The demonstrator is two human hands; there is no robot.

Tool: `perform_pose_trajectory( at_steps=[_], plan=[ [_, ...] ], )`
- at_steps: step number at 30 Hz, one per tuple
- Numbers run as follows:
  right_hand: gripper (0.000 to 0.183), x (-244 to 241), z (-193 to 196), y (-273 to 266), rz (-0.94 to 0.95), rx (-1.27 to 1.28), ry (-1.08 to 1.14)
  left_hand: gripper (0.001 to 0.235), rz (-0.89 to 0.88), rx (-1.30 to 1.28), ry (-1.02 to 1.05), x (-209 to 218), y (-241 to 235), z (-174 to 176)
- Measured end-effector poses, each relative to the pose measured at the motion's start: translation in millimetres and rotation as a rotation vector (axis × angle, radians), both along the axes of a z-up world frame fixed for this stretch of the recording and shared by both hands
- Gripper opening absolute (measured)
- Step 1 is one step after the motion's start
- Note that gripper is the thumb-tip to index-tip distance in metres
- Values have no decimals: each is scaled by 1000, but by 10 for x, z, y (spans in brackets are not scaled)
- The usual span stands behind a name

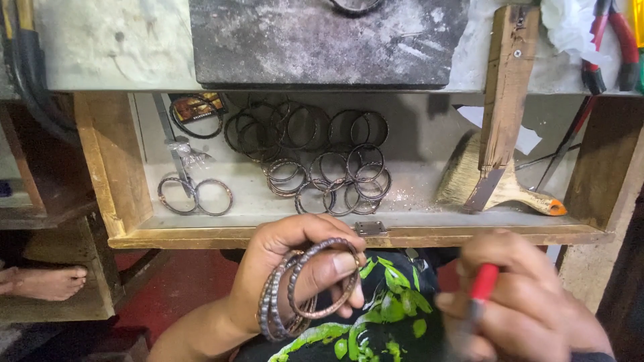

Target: The person uses pliers to adjust and shape metal bangles at a workbench. They repeatedly grip and bend the bangles, handling them one at a time while additional bangles rest on the bench.

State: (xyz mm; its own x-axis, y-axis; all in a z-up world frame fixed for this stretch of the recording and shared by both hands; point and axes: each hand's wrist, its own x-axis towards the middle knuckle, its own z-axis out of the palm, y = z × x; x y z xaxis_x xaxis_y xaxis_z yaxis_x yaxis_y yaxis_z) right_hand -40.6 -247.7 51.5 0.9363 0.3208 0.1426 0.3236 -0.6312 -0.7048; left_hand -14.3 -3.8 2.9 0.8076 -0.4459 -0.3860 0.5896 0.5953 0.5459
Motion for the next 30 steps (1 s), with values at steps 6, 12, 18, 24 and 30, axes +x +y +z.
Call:
perform_pose_trajectory(
  at_steps=[6, 12, 18, 24, 30],
  plan=[
    [25, 257, -298, -117, 302, 38, -170, 14, 17, 67, -43, 31, -5, -48],
    [35, 162, -658, -27, 135, 125, -194, 10, 81, 173, -273, 43, -42, -31],
    [33, 164, -565, 197, 94, 199, -125, 9, 157, 314, -492, 86, -62, -17],
    [30, 150, -471, 268, 15, 163, -185, 8, 230, 574, -639, 85, -92, 6],
    [28, 163, -435, 293, 6, 101, -229, 9, 247, 501, -638, 64, -80, 26]
  ],
)
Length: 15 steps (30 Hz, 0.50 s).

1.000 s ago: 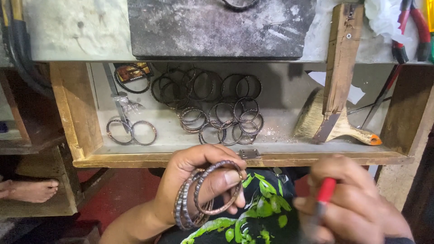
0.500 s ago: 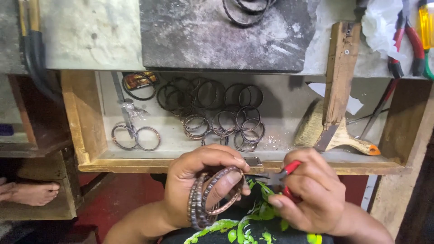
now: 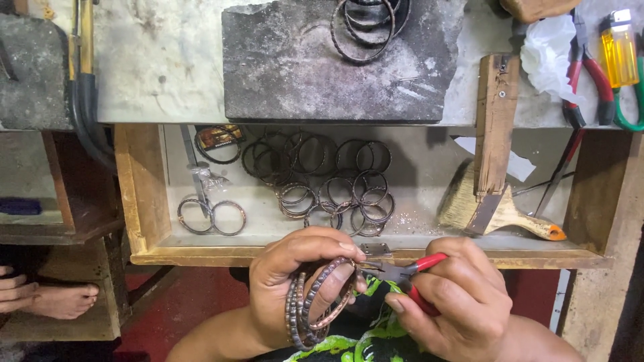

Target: The person uses pliers to adjust and shape metal bangles at a workbench. They repeatedly grip and bend the bangles, handling them one at a time while additional bangles rest on the bench.

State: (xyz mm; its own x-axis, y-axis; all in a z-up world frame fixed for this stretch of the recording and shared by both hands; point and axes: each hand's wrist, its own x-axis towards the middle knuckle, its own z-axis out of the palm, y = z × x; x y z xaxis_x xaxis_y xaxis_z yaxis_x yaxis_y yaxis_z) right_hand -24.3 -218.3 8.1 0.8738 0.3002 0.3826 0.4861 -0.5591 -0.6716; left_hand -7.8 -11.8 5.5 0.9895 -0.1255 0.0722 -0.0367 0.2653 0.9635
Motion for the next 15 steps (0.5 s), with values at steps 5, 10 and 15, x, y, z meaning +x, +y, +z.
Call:
perform_pose_trajectory(
  at_steps=[5, 10, 15],
  plan=[
    [29, 15, 66, 58, -27, -18, 6, 8, 47, 33, -4, -26, -26, 26],
    [29, 19, 117, 84, -37, -56, 3, 6, 116, 200, -118, -14, -23, -17],
    [29, 49, 174, 84, -15, -83, -7, 10, 120, 255, -224, -42, 0, -58]
  ],
)
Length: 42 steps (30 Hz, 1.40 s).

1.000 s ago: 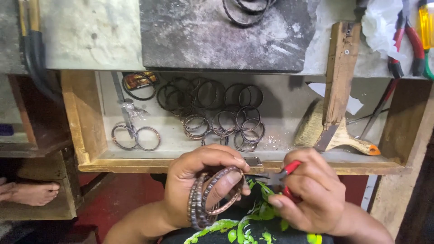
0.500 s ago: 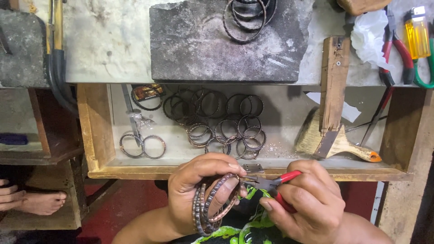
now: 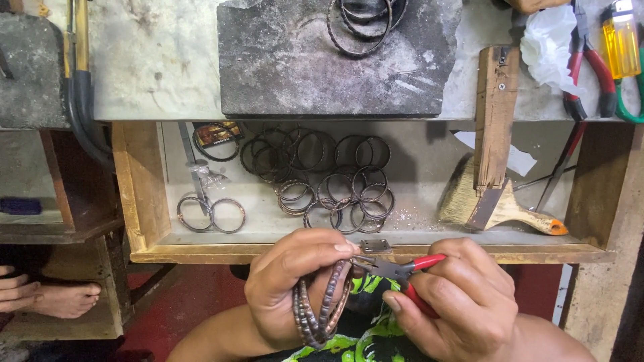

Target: The person uses pliers to adjust and shape metal bangles at a workbench. They repeatedly grip and bend the bangles, handling them one at a time while additional bangles rest on the bench.

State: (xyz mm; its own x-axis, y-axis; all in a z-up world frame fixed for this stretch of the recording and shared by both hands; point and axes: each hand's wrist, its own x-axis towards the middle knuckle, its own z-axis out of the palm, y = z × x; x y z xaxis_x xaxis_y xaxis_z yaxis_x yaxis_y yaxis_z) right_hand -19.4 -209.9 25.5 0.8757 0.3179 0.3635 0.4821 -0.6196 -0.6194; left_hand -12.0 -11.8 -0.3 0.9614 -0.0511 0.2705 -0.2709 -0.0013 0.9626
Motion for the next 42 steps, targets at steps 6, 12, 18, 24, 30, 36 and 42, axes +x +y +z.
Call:
perform_pose_trajectory(
  at_steps=[6, 12, 18, 24, 30, 36, 42],
  plan=[
    [28, 53, 79, -9, 44, -15, 3, 13, 53, 81, -80, -8, -7, 12],
    [26, 53, 92, -48, 77, -1, 54, 13, 44, 112, -82, 22, 7, 46],
    [24, 66, 160, -32, 73, -11, 91, 12, 54, 127, -90, 16, -9, 68],
    [28, 96, 166, -45, 115, -60, 19, 18, 83, 289, -182, 5, 15, 82],
    [33, 159, 214, -19, 141, -71, 6, 12, 89, 189, -103, 7, -11, 74],
    [29, 141, 172, -48, 125, -76, 44, 16, 48, 5, -42, -52, 1, -167],
    [26, 143, 117, -131, 54, -25, 144, 20, -184, -570, 565, -62, 67, -61]
  ],
)
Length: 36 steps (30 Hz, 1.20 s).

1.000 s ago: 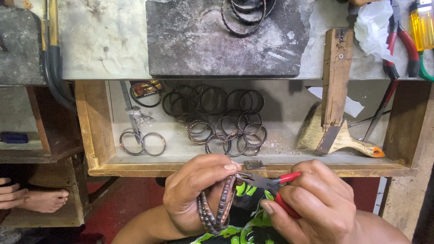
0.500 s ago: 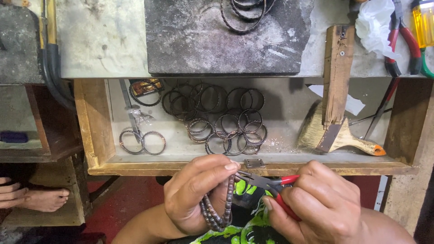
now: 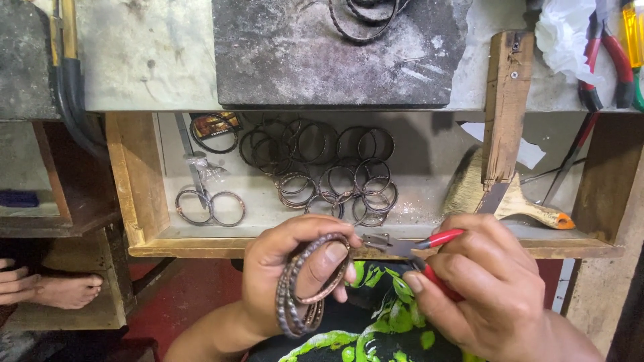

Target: The person uses pliers to adjust and shape metal bangles at a workbench. They repeatedly grip and bend the bangles, handling them one at a time while additional bangles rest on the bench.

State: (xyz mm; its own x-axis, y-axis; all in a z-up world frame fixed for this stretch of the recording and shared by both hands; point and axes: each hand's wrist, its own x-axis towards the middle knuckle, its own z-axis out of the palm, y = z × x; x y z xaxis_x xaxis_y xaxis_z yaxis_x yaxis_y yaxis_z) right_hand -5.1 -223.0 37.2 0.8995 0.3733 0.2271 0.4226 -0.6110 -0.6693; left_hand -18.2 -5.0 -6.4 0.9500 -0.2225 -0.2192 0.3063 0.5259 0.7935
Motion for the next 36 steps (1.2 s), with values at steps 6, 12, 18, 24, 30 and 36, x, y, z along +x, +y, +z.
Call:
perform_pose_trajectory(
  at_steps=[6, 12, 18, 24, 30, 36],
  plan=[
    [28, -15, -63, 12, 28, 1, -51, 20, -93, -42, 105, 55, 43, 62],
    [30, 20, -29, -32, 82, -35, -68, 15, -78, 45, 21, 52, 35, 97],
    [30, 34, -23, -53, 121, -36, -48, 17, -120, 68, 61, 65, 60, 118],
    [30, 89, 16, -67, 171, 56, 99, 13, -75, 390, -247, 119, 52, 153],
    [29, 112, -168, -46, 158, 91, 94, 35, -235, 214, 19, 193, 115, 36],
    [31, 75, -454, 21, 136, 164, 33, 28, -180, -18, 405, 165, 46, -134]
  ],
)
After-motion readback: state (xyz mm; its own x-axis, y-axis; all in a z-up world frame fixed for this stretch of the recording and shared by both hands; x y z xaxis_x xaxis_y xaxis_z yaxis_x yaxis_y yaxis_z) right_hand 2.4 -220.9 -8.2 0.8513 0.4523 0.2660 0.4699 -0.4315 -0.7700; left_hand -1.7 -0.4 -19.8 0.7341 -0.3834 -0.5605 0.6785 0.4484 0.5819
